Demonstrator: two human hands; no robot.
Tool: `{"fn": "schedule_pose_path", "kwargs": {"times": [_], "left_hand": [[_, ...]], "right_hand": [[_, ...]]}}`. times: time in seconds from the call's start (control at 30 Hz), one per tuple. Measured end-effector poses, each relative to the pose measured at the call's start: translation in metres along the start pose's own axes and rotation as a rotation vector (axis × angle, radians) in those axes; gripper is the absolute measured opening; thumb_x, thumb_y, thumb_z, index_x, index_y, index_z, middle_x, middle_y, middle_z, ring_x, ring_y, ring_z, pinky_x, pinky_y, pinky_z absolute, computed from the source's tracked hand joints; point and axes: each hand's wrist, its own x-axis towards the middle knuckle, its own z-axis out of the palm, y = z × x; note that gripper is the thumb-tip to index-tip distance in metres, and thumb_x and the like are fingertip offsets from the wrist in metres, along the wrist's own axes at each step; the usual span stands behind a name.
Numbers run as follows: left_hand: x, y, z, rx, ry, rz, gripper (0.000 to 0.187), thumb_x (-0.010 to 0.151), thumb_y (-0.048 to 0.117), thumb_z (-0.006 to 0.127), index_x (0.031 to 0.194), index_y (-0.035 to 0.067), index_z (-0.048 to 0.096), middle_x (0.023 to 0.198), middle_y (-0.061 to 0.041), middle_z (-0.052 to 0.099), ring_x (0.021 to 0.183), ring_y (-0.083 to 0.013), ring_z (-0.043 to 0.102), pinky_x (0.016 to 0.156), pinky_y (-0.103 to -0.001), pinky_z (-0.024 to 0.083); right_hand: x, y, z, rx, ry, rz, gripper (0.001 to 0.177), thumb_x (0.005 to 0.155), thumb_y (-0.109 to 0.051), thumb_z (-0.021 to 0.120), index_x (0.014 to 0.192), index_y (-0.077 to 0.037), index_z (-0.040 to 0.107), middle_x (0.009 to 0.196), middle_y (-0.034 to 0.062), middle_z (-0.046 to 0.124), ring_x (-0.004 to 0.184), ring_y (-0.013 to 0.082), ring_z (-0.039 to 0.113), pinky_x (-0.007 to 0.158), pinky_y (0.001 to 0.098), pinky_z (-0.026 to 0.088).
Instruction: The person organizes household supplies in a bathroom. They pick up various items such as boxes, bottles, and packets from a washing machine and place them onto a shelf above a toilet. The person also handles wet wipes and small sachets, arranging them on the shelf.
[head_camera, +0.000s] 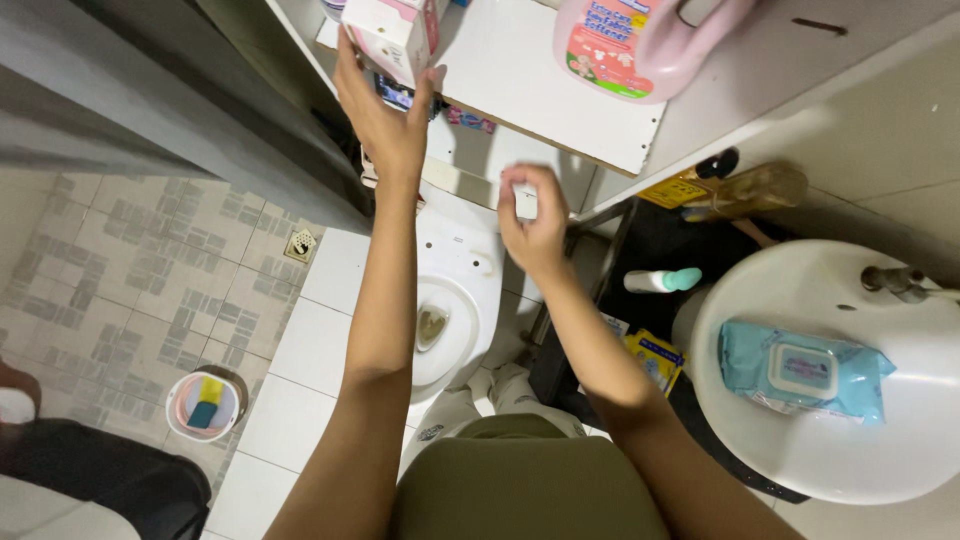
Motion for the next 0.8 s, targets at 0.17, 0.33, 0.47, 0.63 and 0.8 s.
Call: {"fn": "schedule_pose_path", "kwargs": {"times": [0.17,0.33,0.47,0.63,0.8], "left_hand": [[0.002,-0.002,0.001,-0.026,0.036,0.048,0.099,0.093,0.022,0.090,0.161,0.002,0.022,0.153,-0.020,0.041,0.141,-0.0368,0.046,0.121,-0.046,0.041],[0.002,-0.008,0.002,-0.019,0.024,0.047,0.089,0.094,0.016,0.089,0.158,0.002,0.030,0.150,-0.020,0.045,0.140,-0.0363,0.049,0.119,-0.046,0.042],[0.002,-0.013,0.000,-0.002,0.009,-0.004,0.090,0.090,0.019,0.093,0.156,0.002,0.034,0.143,-0.017,0.052,0.133,-0.0334,0.054,0.115,-0.045,0.044],[0.005,-0.013,-0.007,0.034,0.002,0.038,0.095,0.087,0.023,0.098,0.155,0.003,0.035,0.140,-0.016,0.053,0.131,-0.0320,0.056,0.112,-0.044,0.047],[0.007,-0.010,-0.014,0.001,-0.057,-0.014,0.098,0.086,0.018,0.091,0.159,0.004,0.028,0.142,-0.017,0.051,0.130,-0.0318,0.057,0.103,-0.042,0.054]], "right_hand": [[-0.053,0.000,-0.027,-0.023,-0.062,0.064,0.019,0.093,0.009,0.067,0.109,0.000,0.061,0.099,0.0070,0.067,0.089,0.0146,0.065,0.085,0.0273,0.054],[-0.073,0.002,-0.040,-0.045,-0.072,0.165,0.019,0.091,0.008,0.068,0.108,0.001,0.063,0.099,0.0077,0.067,0.087,0.0147,0.063,0.081,0.0269,0.053],[-0.044,0.006,-0.033,0.069,-0.108,0.163,0.015,0.098,0.005,0.070,0.110,-0.001,0.062,0.100,0.0047,0.068,0.088,0.0115,0.065,0.081,0.0251,0.054],[0.044,0.022,0.011,0.006,-0.121,0.011,0.030,0.097,-0.004,0.080,0.121,-0.001,0.062,0.116,0.0096,0.065,0.098,0.0172,0.065,0.080,0.0290,0.057],[0.120,0.050,0.071,-0.073,-0.091,-0.147,0.049,0.100,-0.018,0.079,0.139,-0.004,0.053,0.129,0.0132,0.062,0.104,0.0235,0.066,0.083,0.0357,0.058]]}}
